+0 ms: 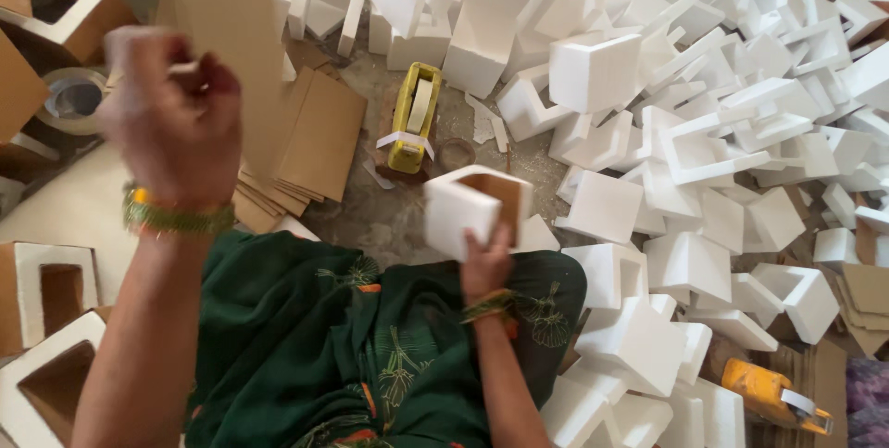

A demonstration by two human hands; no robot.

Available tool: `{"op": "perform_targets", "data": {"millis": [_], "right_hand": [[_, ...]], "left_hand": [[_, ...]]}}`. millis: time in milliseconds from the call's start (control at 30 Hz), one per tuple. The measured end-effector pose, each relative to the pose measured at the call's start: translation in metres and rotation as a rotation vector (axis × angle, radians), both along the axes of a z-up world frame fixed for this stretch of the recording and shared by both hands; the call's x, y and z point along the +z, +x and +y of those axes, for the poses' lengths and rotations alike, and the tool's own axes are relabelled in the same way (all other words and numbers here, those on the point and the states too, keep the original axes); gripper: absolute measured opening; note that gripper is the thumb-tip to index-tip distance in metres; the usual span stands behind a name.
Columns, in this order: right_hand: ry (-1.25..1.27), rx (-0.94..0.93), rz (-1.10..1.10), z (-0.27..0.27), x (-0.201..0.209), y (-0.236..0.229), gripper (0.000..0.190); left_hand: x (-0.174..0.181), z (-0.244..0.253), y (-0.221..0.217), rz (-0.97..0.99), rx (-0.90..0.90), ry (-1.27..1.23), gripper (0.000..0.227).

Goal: The person sits on the floor surrounded by white foam pieces and cardboard sheets. They assemble small boxes by placing foam inserts into cardboard frames and securing them with a tape dispenser. The person repeatedly picks up materials, assembles the units, and places the finished boxes aside.

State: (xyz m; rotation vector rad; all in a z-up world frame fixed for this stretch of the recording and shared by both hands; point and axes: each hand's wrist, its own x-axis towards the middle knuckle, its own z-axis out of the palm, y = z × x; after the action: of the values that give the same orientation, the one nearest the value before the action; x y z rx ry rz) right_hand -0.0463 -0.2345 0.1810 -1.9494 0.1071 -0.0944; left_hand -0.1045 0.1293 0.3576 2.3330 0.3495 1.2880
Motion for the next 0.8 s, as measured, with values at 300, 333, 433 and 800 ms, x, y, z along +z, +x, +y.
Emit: {"op": "perform_targets", "data": {"millis": [300,333,433,800], "right_hand": [[-0.088,-0.225,-0.444,-0.062,0.117,0.011,0.056],[-0.141,-0.158,-0.401,-0.057,0.11,0.012,0.059],[-0.524,-0.008,-0.305,-0.025,0.063,0.027,0.06],[-0.777,0.277,0.024,0.053,-0.066,0.042,0.069]], "left_hand": [[-0.156,-0.164,0.002,-0.193,-0.18,-1.744,0.031],[-0.186,-0.183,0.001,-0.265,-0.173,-1.822,0.03],[-0.275,-0.218,-0.004,-0.252,-0.092,-1.855,0.026],[-0.407,-0.227,0.0,-0.018,0.117,-1.734,0.029]]}}
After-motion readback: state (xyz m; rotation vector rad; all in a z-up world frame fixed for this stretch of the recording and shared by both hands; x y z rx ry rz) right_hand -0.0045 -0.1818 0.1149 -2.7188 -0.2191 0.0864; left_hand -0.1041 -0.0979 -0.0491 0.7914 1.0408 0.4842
